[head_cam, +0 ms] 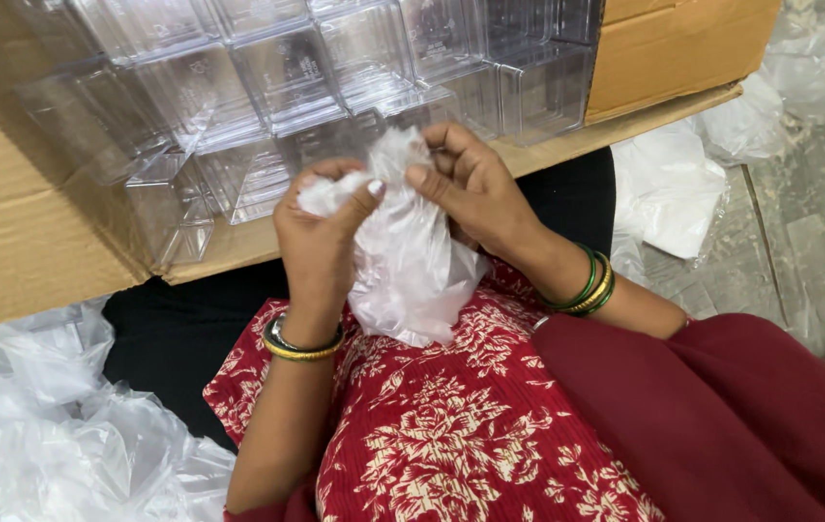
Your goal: The person sits on the floor and places clear plastic boxes into plastic bags, then puts the bagged boxes into a cardboard box. They repeat this bagging cycle with multiple boxes and handle plastic bags and cartons throughout.
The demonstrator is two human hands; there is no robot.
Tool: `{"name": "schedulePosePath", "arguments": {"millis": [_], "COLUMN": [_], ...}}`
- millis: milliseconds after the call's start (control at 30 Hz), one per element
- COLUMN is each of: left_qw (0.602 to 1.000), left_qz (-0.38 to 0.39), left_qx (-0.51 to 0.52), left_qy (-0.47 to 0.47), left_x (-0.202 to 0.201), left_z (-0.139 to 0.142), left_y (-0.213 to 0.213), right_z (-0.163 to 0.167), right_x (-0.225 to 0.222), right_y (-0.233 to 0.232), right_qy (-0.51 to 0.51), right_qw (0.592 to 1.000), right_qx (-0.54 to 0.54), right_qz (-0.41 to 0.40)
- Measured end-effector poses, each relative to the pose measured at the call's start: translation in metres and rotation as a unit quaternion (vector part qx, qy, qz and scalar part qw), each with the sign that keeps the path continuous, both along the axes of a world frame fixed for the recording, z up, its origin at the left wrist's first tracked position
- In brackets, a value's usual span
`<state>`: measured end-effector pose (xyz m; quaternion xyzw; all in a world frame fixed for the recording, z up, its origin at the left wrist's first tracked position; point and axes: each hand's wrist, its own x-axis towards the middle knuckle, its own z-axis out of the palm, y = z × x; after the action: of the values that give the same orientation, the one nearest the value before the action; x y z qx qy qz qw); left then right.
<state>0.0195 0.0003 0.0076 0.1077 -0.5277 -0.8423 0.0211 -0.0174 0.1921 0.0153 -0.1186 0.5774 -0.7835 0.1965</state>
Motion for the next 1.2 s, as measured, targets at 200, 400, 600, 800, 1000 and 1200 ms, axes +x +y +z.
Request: {"name": "schedulePosePath", "arguments": {"millis": [200, 400, 600, 800, 1000, 1200], "left_qw": [0.996, 0.998, 0.997, 0.996, 0.987, 0.990], "left_qz": [-0.062, -0.053, -0.076, -0.088, -0.142, -0.133], "left_qx": [-0.059, 0.020, 0.015, 0.007, 0.073, 0.026], "left_qy": [0.014, -0.014, 0.012, -0.030, -0.015, -0.028], "left_x": [0.001, -0.004, -0.008, -0.018, -0.021, -0.027], "left_z": [0.005, 0.013, 0.002, -0.003, -0.002, -0.007], "left_y": [0.013, 0.011, 0.012, 0.024, 0.017, 0.026], "right_z": [-0.014, -0.012, -0.007, -0.007, -0.012, -0.016], "right_x": [-0.011, -0.001, -0.005, -0.006, -0.015, -0.019], "right_y": [0.013, 0.022, 0.037, 0.042, 0.044, 0.048], "right_qy": [0.044, -0.032, 0.165, -0.073, -0.031, -0.151], "right_qw": [0.990, 0.989, 0.970, 0.994, 0.995, 0.969], "right_qx": [0.088, 0.091, 0.147, -0.038, 0.047, -0.192], "right_qz": [-0.098, -0.115, -0.099, -0.078, -0.079, -0.015]}}
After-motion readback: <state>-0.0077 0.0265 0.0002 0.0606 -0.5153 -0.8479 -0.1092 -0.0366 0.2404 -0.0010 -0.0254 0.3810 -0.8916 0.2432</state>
